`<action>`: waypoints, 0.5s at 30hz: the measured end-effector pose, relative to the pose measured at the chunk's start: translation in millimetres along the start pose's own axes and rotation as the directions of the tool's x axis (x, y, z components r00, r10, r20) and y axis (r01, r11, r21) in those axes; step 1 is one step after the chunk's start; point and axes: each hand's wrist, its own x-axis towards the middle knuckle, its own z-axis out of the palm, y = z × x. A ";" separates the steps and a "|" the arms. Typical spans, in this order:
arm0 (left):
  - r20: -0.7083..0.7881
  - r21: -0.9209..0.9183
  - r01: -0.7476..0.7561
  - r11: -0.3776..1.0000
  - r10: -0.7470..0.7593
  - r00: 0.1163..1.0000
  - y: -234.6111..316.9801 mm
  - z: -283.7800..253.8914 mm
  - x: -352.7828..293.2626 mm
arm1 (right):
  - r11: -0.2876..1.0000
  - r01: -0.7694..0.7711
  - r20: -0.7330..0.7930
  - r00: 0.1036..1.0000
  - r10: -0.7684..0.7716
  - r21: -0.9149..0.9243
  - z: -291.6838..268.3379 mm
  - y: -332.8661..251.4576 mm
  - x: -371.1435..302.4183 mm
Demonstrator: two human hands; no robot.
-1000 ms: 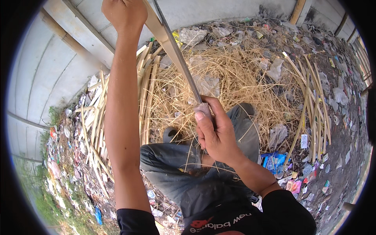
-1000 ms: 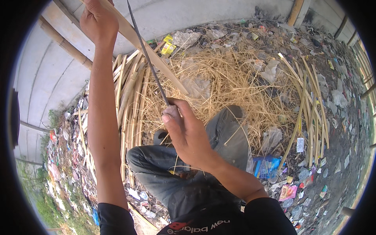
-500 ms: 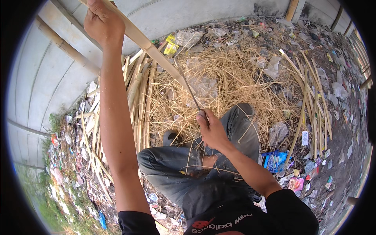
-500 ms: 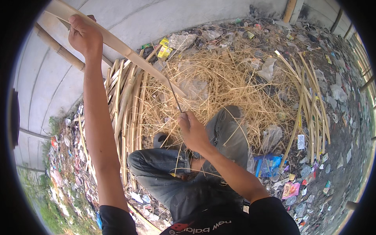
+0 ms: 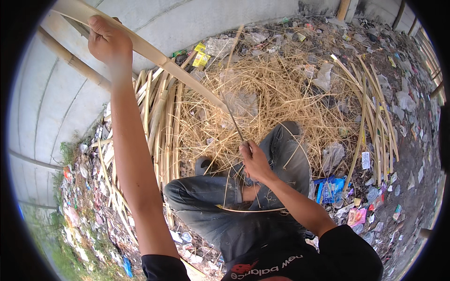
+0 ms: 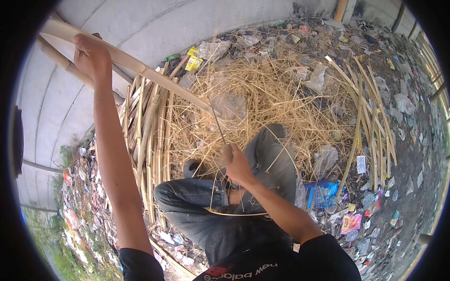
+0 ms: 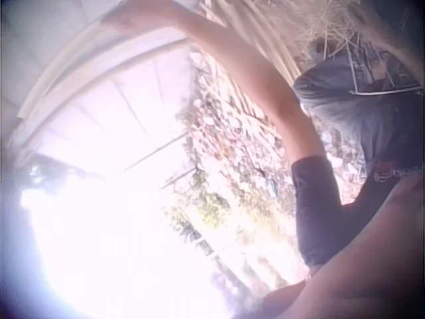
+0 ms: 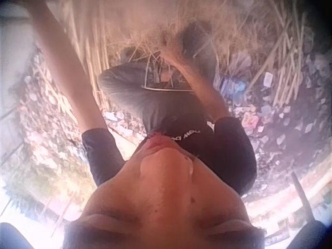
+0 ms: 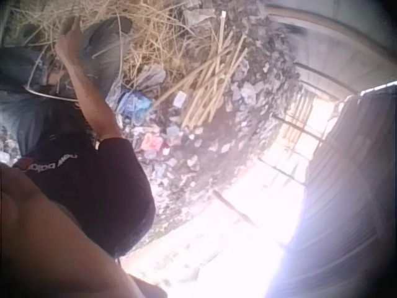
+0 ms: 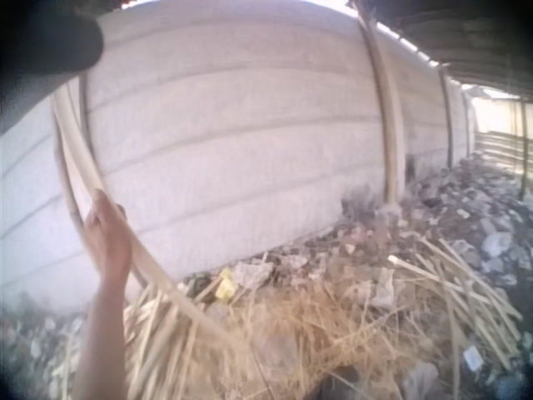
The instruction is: The person sits on the ground and uses a machete to split a long bamboo pole into thin strips. They then use a small knife to shave and refine the edges of the strips, holding the bamboo against their leg for stability.
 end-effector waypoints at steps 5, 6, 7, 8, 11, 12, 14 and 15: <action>0.012 0.006 0.030 1.000 -0.030 0.999 -1.9 3.6 -3.7 | 0.956 0.243 -0.136 0.954 -0.266 -0.163 29.3 41.8 -11.9; 0.009 -0.004 0.022 1.000 -0.022 1.000 2.6 6.9 -1.4 | 0.955 0.233 -0.207 0.940 -0.270 -0.185 31.5 79.1 4.9; 0.008 0.010 0.016 1.000 -0.016 1.000 -2.0 0.7 -2.1 | 0.995 0.051 -0.151 0.987 -0.063 -0.082 25.7 68.6 2.0; 0.006 0.022 0.009 1.000 -0.009 1.000 -6.2 -5.0 -2.2 | 0.990 -0.141 -0.072 0.987 0.142 0.008 17.6 58.1 -1.3; -0.005 0.019 0.024 1.000 -0.024 1.000 -3.6 -9.0 -6.5 | 0.995 -0.098 -0.065 0.993 0.098 0.003 13.1 36.3 -21.2; -0.012 0.022 0.036 0.999 -0.036 0.999 -4.7 -8.9 -5.4 | 0.994 0.097 -0.106 0.989 -0.102 -0.055 15.3 39.1 -25.3; -0.026 0.027 0.060 0.998 -0.059 0.998 -10.0 -11.7 -1.5 | 0.933 0.329 -0.170 0.921 -0.351 -0.145 24.2 46.7 -30.8; -0.019 0.037 0.079 0.996 -0.078 0.997 -10.7 -12.6 -0.3 | 0.939 0.298 -0.178 0.928 -0.327 -0.170 26.5 61.6 -23.6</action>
